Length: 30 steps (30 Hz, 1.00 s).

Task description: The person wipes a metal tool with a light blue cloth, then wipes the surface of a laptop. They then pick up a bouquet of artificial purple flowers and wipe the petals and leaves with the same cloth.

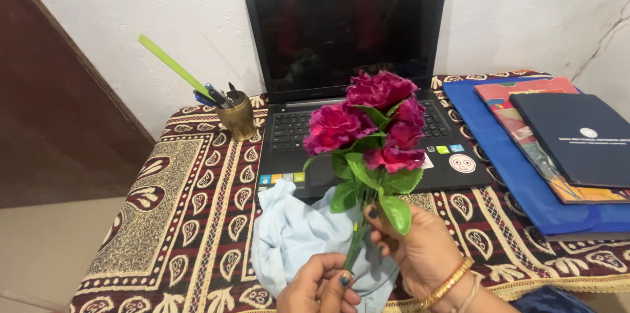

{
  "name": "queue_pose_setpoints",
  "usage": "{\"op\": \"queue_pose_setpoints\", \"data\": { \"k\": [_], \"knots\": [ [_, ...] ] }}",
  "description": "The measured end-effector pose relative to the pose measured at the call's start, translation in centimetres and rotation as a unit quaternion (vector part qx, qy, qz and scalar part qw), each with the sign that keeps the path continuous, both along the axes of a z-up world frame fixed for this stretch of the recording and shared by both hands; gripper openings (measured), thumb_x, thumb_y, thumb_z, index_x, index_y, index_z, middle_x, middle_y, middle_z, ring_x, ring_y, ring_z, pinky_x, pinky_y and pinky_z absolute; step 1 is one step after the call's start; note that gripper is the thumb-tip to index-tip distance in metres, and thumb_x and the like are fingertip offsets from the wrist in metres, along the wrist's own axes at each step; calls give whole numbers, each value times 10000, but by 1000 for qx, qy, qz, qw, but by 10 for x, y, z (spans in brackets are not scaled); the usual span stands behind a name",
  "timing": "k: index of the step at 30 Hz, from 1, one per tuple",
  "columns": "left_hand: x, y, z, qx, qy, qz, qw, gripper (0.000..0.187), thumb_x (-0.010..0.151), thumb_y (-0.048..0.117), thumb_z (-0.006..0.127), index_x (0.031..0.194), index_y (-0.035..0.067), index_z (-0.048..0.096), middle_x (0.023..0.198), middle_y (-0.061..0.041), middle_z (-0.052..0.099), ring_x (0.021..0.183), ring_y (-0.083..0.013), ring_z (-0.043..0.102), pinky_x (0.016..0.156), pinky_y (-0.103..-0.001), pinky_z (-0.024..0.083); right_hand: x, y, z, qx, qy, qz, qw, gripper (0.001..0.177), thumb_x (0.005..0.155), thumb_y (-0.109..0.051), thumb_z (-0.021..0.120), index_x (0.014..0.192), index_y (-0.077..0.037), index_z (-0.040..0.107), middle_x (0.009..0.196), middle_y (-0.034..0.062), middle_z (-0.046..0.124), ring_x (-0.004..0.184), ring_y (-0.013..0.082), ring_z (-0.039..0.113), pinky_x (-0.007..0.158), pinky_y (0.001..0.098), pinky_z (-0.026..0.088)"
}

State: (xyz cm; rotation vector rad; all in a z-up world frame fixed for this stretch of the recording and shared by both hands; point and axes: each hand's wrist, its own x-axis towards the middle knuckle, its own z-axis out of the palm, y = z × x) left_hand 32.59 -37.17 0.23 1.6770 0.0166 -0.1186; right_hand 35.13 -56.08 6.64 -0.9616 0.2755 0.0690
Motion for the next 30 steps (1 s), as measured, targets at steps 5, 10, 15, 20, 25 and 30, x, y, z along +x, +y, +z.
{"op": "queue_pose_setpoints", "data": {
  "k": [5, 10, 15, 20, 25, 30],
  "knots": [
    [0, -4, -3, 18, -2, -17, 1000, 263, 879, 99, 686, 1126, 44, 757, 751, -77, 790, 557, -110, 768, 528, -241, 626, 6, -13, 3, 14, 3, -49, 999, 74, 875, -71, 710, 938, -32, 718, 839, 8, 704, 629, 82, 545, 545, 245, 429],
    [1, -8, -9, 33, 2, -30, 999, 256, 872, 105, 704, 1110, 45, 776, 770, -81, 809, 579, -102, 783, 561, -229, 637, 9, -23, 7, 64, -21, -5, 998, 118, 930, -126, 721, 910, -19, 674, 713, -16, 587, 563, 64, 472, 462, 226, 354],
    [3, -4, -21, 5, 5, -39, 999, 273, 880, 125, 708, 1132, 34, 762, 769, -105, 817, 591, -115, 784, 564, -239, 631, 9, -31, 15, 74, -30, -9, 997, 112, 881, -114, 671, 971, -52, 696, 760, -28, 648, 586, 68, 511, 476, 223, 377],
    [13, 16, -39, -2, 19, -76, 997, 338, 911, 149, 682, 1226, 27, 703, 829, -103, 807, 653, -124, 788, 628, -244, 644, 13, -59, 26, 154, -158, 45, 974, 213, 1004, -246, 609, 971, -39, 648, 931, 93, 725, 809, 231, 696, 611, 339, 519],
    [17, 28, -52, -25, 29, -108, 993, 360, 930, 154, 669, 1265, 20, 670, 876, -105, 797, 704, -123, 779, 660, -243, 639, 13, -67, 25, 134, -33, 42, 990, 270, 938, -226, 546, 1020, -3, 673, 921, 127, 733, 734, 172, 663, 548, 232, 513],
    [17, 26, -45, -38, 49, -100, 993, 357, 928, 148, 665, 1262, 19, 671, 884, -99, 787, 714, -118, 775, 668, -242, 639, 8, -63, 27, 176, -80, 134, 972, 280, 951, -200, 587, 1090, 30, 667, 917, 133, 705, 686, 160, 668, 473, 206, 509]
  ]
}}
